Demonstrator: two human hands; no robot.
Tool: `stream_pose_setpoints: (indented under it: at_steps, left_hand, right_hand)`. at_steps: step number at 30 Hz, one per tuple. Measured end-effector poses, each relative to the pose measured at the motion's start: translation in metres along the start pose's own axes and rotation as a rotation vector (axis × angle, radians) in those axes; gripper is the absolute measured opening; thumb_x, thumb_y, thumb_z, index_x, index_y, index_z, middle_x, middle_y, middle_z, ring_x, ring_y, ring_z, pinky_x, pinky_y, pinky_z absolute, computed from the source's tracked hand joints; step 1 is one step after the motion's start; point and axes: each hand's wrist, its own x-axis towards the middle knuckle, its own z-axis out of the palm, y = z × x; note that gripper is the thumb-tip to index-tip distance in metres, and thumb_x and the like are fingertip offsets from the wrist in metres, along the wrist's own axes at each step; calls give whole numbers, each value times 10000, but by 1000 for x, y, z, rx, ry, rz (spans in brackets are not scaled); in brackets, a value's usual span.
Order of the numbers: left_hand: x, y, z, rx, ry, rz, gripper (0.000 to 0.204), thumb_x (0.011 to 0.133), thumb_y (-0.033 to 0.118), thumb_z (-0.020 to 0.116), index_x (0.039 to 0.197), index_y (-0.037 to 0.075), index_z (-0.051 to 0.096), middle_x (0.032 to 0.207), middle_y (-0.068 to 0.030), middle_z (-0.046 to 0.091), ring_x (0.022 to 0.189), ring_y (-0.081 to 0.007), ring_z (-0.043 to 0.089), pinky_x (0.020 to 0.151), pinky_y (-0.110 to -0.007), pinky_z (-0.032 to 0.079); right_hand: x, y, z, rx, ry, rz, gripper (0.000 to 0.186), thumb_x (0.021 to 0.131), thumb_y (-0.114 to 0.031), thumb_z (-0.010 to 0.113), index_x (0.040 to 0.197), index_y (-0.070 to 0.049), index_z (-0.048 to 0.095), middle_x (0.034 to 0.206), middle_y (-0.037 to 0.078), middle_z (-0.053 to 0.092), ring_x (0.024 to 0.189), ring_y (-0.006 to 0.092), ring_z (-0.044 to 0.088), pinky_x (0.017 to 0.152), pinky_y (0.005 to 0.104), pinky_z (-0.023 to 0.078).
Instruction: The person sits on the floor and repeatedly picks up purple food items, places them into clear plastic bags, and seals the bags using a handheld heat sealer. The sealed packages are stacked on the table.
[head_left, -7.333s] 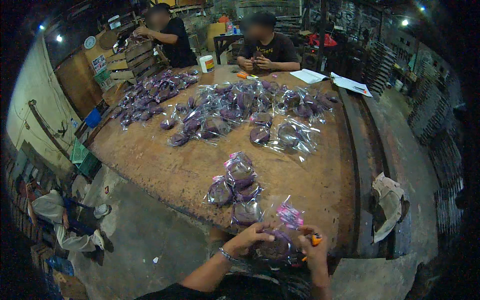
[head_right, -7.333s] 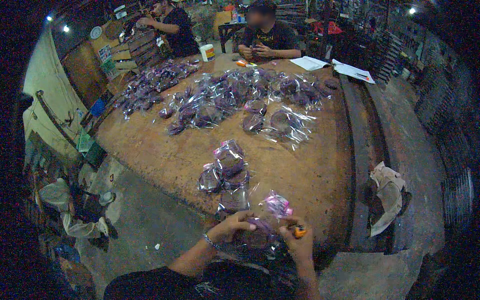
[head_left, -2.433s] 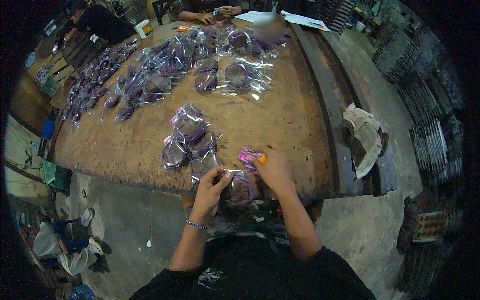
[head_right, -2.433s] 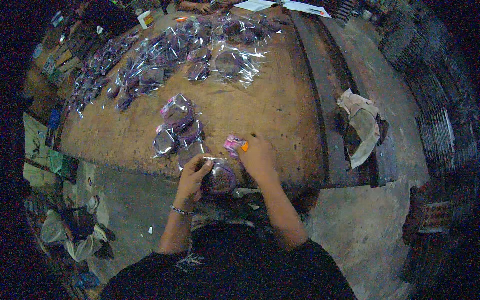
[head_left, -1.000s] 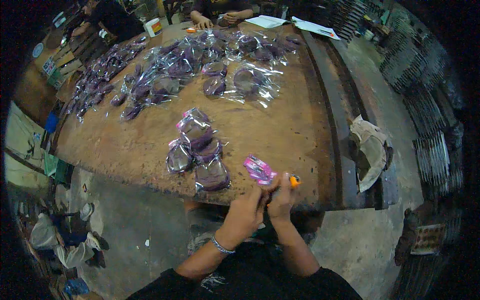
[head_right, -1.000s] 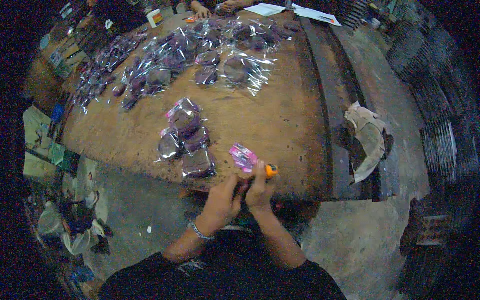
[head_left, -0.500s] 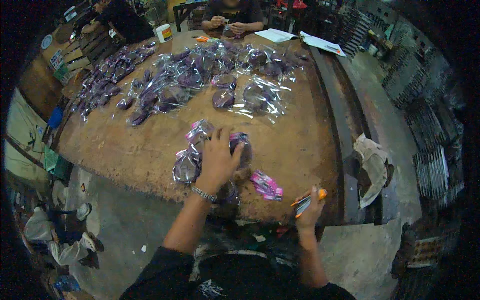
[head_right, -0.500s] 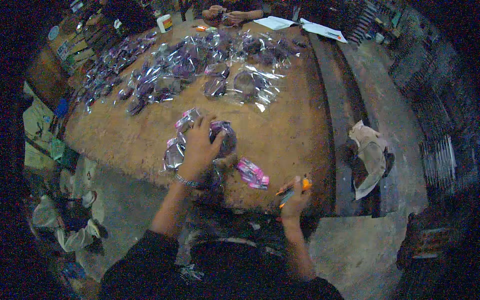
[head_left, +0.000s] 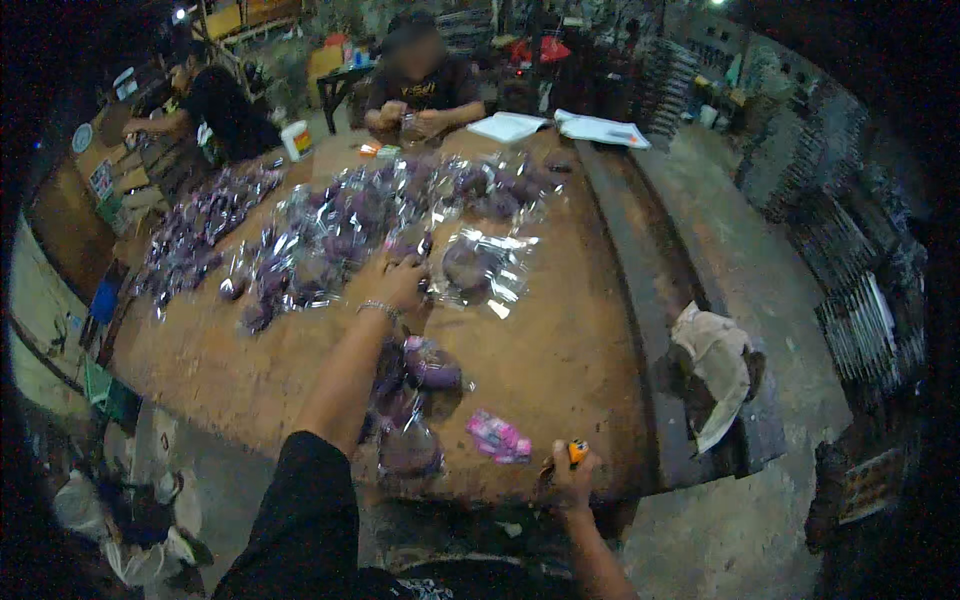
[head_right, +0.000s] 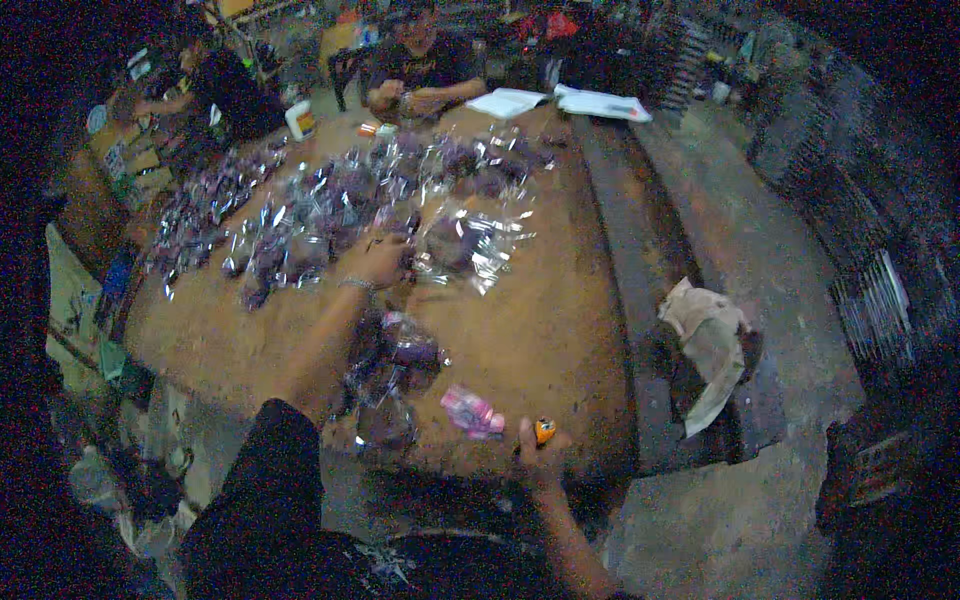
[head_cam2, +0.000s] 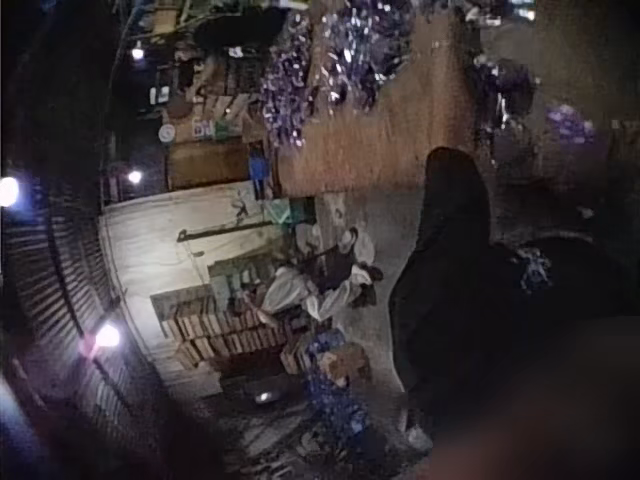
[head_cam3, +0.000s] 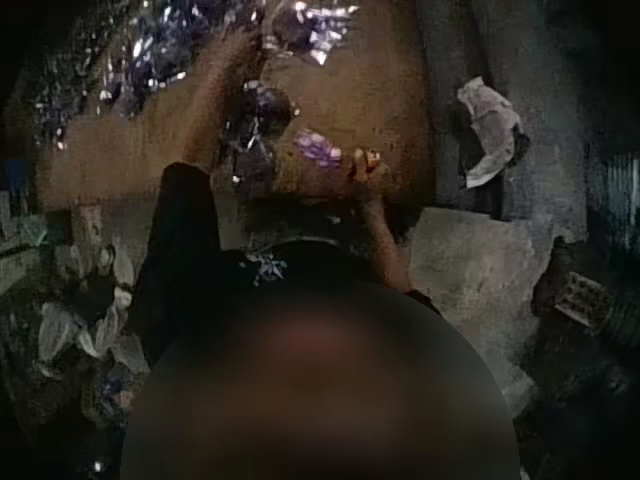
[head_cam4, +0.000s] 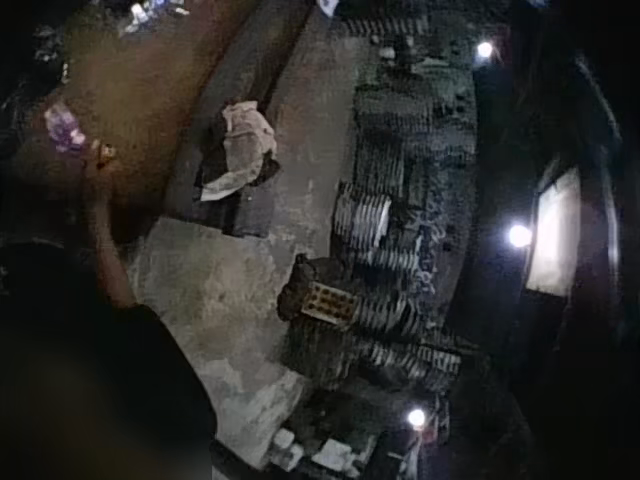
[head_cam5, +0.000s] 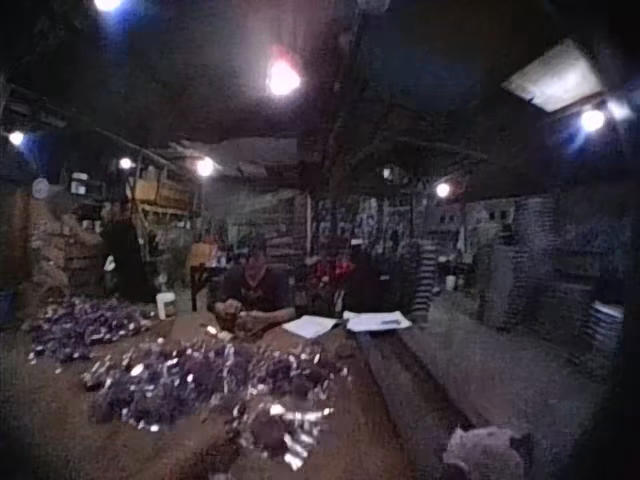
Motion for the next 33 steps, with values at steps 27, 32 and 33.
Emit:
stream_pose_setpoints:
  at_steps: [27, 32, 33]
  left_hand:
    - [-221, 168, -91, -1616, 259, -134, 344, 761, 160, 725, 1024, 32, 545, 920, -57, 594, 886, -150, 568, 789, -293, 478]
    - [-229, 169, -71, -1582, -317, -339, 510, 711, 182, 780, 1130, 30, 532, 1042, -70, 598, 959, -156, 561, 850, -308, 460]
    - [-229, 169, -65, -1556, -312, -243, 511, 716, 178, 776, 1137, 21, 532, 1034, -70, 602, 956, -152, 560, 848, -305, 458]
  right_hand:
    - [-41, -98, -8, 113, -296, -402, 506, 686, -156, 792, 1105, -22, 542, 930, 66, 628, 843, 165, 609, 768, 300, 496]
    - [-49, -88, -14, 204, -400, -178, 449, 734, -167, 759, 1109, -40, 547, 892, 34, 616, 817, 124, 581, 730, 275, 484]
    - [-49, -88, -13, 215, -384, -206, 425, 749, -140, 745, 1111, -33, 549, 844, 6, 618, 775, 95, 573, 693, 249, 481]
